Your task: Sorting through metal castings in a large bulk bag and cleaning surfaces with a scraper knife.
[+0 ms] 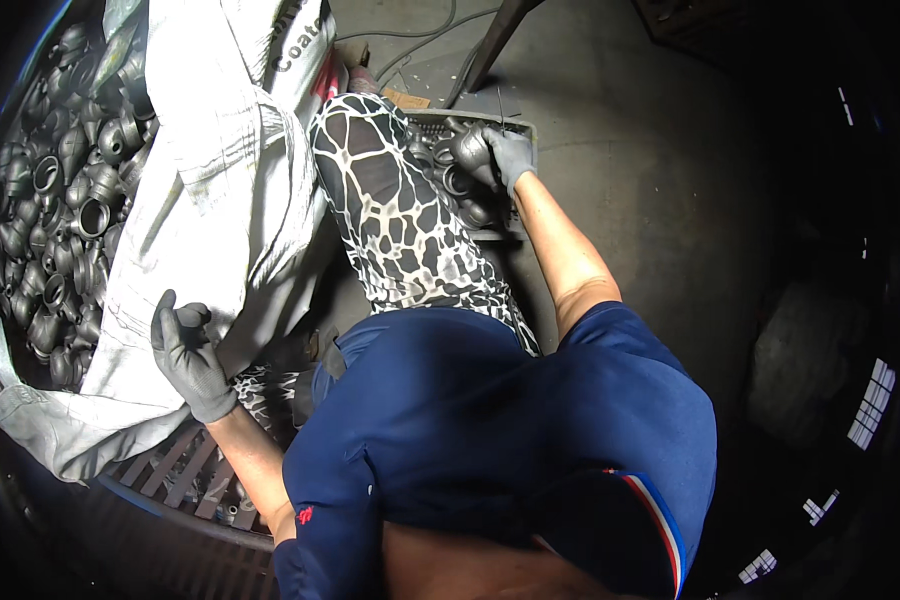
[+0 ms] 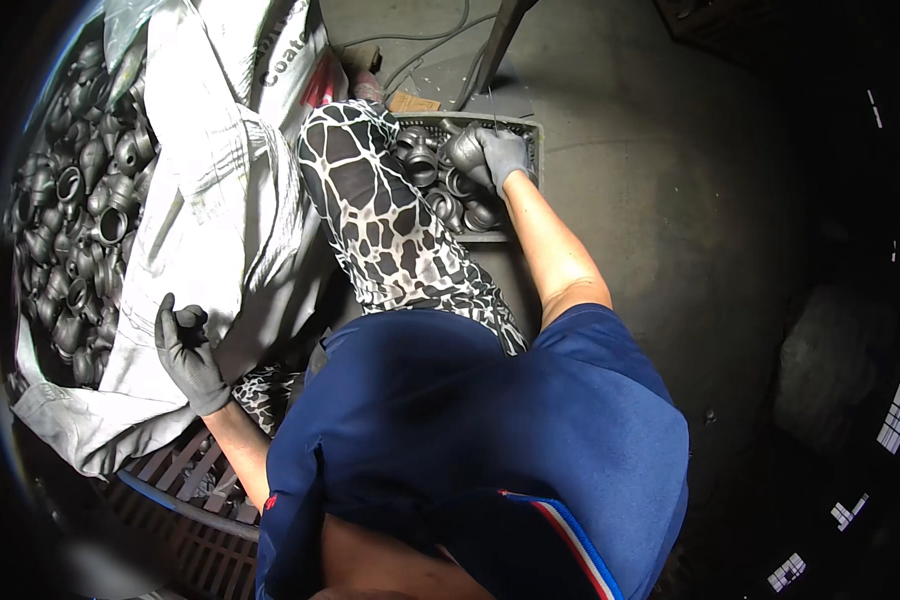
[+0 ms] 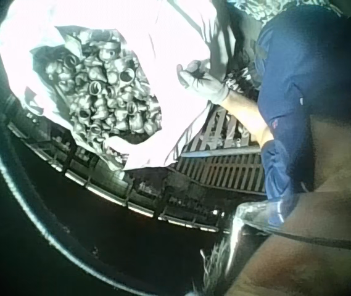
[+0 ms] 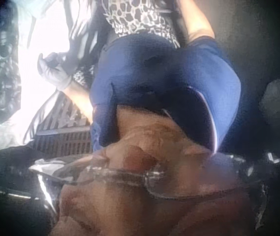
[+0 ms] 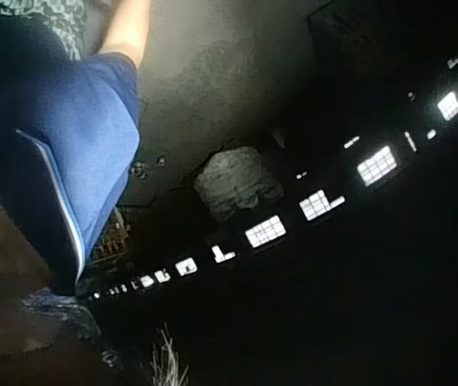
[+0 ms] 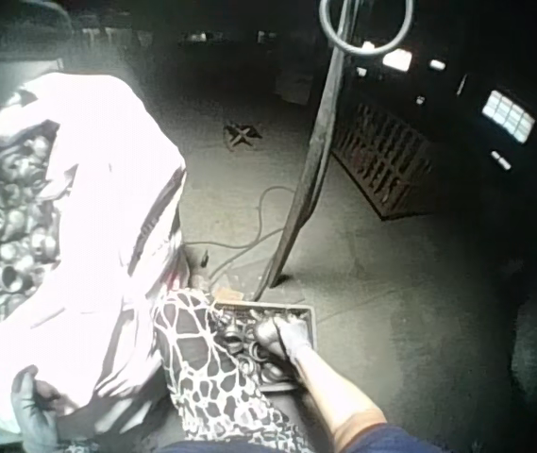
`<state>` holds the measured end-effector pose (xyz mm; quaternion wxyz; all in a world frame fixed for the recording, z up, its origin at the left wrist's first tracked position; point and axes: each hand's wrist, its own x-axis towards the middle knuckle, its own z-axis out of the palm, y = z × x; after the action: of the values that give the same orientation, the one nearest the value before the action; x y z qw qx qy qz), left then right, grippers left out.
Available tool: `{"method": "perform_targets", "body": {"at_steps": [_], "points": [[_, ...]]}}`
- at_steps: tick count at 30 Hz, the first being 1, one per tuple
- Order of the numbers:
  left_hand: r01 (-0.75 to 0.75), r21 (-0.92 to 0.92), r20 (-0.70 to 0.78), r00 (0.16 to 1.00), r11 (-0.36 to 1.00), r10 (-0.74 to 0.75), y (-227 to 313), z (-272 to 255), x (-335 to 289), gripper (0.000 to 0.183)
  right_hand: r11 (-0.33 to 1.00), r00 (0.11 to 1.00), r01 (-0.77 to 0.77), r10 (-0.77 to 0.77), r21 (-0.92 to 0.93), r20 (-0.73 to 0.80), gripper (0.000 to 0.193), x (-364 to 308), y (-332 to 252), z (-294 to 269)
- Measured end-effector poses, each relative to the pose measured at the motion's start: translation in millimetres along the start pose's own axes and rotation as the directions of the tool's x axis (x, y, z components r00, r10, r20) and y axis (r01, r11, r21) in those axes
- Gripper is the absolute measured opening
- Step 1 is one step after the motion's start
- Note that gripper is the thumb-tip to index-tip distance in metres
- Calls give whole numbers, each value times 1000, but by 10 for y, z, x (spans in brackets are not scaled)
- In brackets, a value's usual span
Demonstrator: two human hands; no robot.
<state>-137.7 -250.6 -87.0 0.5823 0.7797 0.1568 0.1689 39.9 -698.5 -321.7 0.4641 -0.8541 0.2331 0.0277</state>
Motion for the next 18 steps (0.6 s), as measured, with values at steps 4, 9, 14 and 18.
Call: {"method": "perform_targets", "body": {"at_steps": [4, 9, 14, 18], "points": [[49, -78, -30, 998, 996, -51, 71, 186, 50, 30, 992, 999, 13, -8, -128, 38, 44, 127, -6, 185], [109, -183, 1, 994, 977, -110, 64, 188, 188, 27, 994, 992, 95, -100, -62, -80, 39, 419, -332, 340], [-98, 100, -87, 991, 990, 106, 76, -43, 228, 27, 719, 985, -42, -88, 694, 151, 27, 183, -1444, 238], [-13, -184, -142, 990, 983, -14, 292, -38, 604, 30, 465, 877, -81, -387, 882, 284, 34, -772, -2593, 39]]}}
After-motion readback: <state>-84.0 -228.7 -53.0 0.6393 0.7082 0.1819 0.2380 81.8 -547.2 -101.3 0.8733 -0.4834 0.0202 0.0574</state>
